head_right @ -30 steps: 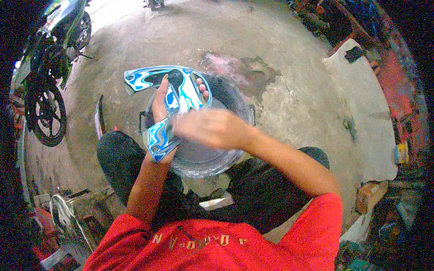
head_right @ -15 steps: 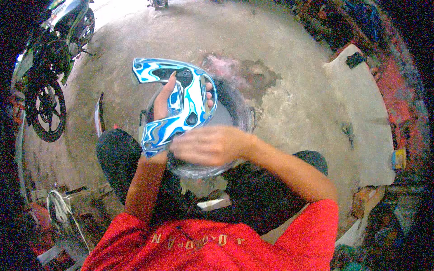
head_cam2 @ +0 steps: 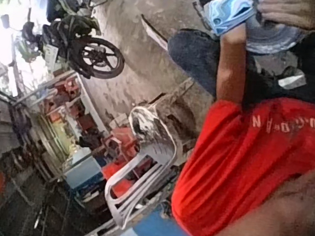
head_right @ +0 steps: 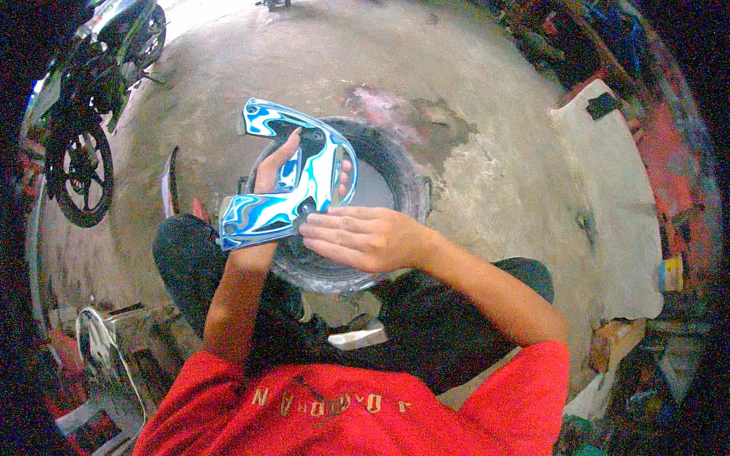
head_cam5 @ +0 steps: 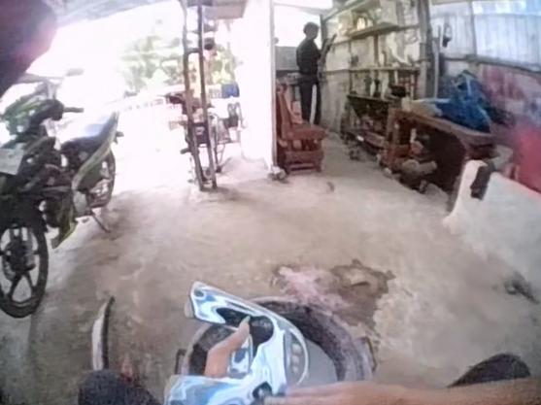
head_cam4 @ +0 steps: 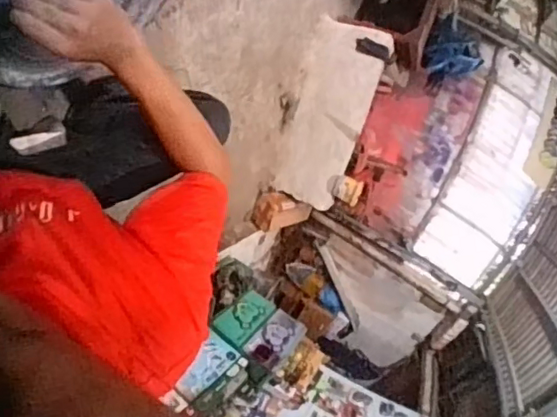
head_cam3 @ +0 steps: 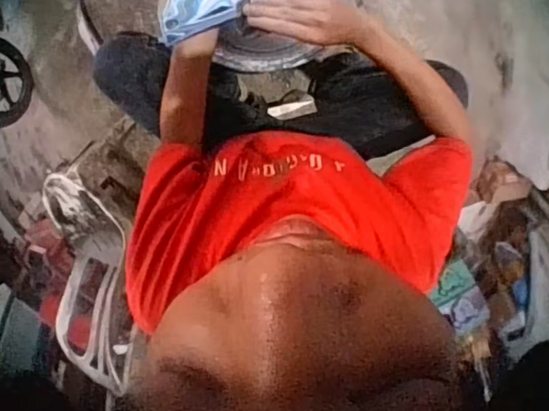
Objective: The person sands a blue and white motorcycle fairing over a bucket of water using a small piece of sandpaper, dipping the fairing and the paper into the water repeatedly.
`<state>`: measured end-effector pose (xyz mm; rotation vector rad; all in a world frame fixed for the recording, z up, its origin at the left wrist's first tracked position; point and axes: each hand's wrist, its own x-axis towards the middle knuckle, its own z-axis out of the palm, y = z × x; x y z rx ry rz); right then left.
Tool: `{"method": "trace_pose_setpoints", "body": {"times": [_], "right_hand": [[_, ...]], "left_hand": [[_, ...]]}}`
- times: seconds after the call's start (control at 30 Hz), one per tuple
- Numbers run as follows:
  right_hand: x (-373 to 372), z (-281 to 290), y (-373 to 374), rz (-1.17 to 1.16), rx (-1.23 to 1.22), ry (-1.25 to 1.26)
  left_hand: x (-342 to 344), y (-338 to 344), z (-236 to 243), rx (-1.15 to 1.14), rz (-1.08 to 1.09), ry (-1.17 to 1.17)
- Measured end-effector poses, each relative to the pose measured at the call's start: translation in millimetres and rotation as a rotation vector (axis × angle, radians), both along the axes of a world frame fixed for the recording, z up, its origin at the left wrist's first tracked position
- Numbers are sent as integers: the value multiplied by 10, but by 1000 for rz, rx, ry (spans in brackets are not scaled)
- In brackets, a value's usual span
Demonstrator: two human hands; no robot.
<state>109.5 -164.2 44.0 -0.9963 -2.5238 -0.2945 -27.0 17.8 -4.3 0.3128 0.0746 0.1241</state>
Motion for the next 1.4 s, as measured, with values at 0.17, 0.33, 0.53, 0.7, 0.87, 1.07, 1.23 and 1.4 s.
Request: {"method": "trace_pose_setpoints", "body": {"times": [0.17,0.33,0.53,0.7,0.87,1.07,1.23,1.4], "right_hand": [[249,-76,79,-171,8,128],[121,-57,138,-59,9,118],[-176,-95,-21,1,58,46],[239,-94,117,-463,70,187],[335,-130,93,-265,5,198],[-38,-223,55,-130,54,84],[426,-436,212,-588,-9,350],[765,-782,300,-929,-493,156]], "left_hand": [[-56,-202,122,-43,223,133],[-86,-75,-38,6,21,79],[-154,-140,14,171,8,-24],[-186,-107,-71,209,0,17],[-139,-163,-234,307,155,271],[-250,-1,-484,449,245,344],[-232,-182,-111,91,-80,192],[-188,-181,-234,79,-90,192]]}}
